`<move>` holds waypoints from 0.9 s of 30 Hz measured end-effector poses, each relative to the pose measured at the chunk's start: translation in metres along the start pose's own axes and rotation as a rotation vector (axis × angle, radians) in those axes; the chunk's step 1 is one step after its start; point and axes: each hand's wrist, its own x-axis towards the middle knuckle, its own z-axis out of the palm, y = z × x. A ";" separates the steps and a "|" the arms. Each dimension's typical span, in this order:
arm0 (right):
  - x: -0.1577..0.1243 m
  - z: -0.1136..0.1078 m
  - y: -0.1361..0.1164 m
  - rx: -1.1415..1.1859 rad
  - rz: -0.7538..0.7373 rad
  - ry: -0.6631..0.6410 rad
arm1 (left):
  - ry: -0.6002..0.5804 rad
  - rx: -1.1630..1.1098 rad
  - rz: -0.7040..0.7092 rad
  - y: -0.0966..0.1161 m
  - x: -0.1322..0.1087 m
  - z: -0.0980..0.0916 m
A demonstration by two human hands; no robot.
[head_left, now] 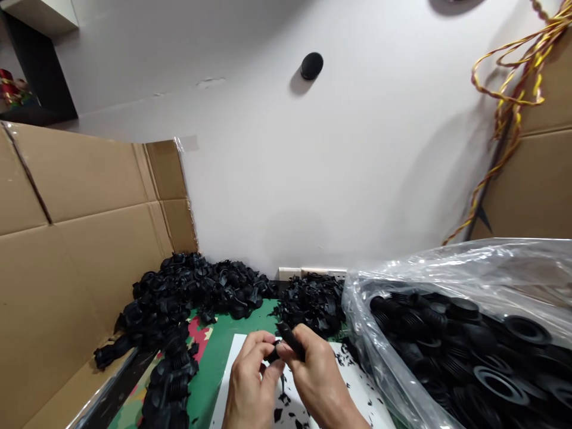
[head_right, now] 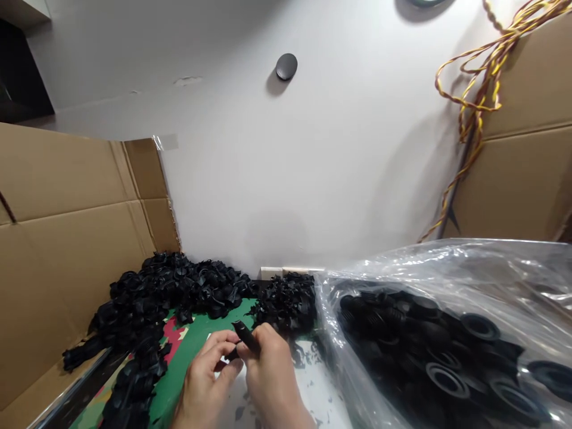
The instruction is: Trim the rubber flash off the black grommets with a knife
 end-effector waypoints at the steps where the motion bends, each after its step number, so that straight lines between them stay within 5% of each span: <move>1: -0.001 -0.001 0.001 -0.026 -0.013 0.003 | 0.000 0.071 0.045 0.004 -0.001 0.001; 5: -0.001 -0.006 -0.003 -0.006 -0.035 0.016 | 0.012 0.203 0.101 0.014 -0.001 0.007; 10: -0.003 -0.005 -0.009 0.227 0.063 -0.042 | 0.000 0.037 0.040 0.016 -0.001 0.013; 14: 0.003 -0.005 -0.002 0.134 0.075 0.084 | 0.002 -0.019 0.050 0.017 -0.011 0.015; 20: 0.036 -0.034 0.023 -0.087 0.195 0.279 | -0.060 -0.115 0.051 0.014 -0.012 0.006; 27: 0.027 -0.048 0.030 -0.158 0.153 0.115 | -0.034 -0.265 -0.177 -0.011 0.006 -0.002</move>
